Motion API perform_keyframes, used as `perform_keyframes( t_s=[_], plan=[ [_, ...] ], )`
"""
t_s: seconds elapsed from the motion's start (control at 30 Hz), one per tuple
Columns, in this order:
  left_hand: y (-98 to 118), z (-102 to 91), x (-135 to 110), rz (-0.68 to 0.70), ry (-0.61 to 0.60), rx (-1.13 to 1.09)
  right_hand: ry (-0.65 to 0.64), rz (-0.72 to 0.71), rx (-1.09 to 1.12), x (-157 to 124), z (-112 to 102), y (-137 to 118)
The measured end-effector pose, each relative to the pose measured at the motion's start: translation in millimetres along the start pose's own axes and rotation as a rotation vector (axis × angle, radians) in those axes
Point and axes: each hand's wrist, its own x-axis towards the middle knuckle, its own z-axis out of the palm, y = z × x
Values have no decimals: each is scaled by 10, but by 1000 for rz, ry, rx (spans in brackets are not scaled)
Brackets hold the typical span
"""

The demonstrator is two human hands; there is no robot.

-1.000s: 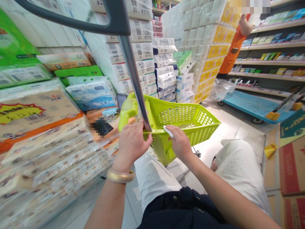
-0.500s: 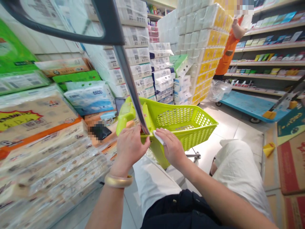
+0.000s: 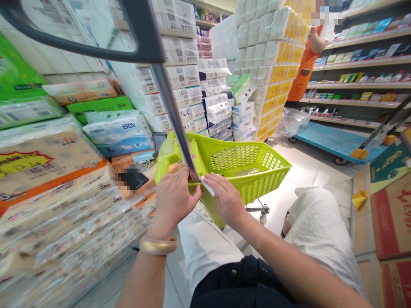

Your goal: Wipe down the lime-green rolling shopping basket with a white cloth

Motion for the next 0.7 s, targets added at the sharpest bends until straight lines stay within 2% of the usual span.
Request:
perform_keyframes(
  t_s=[0.2,0.3,0.43,0.5,0.57,0.7],
  plan=[
    [-3,-14,0,13,9,10,29,139,-97,-208,-179,437],
    [8,-9,-2,19,26,21,32,157,-121,-171,-156,384],
    [9,9,-1,19,31,28,10,48,-65,12,-26,71],
    [5,10,3,18,21,28,10,14,-42,62,7,-2],
    [3,1,8,11,8,26,15,18,-45,39,-9,52],
    [16,-32,10,-7,-1,17,38,118,-117,-154,-144,412]
  ],
)
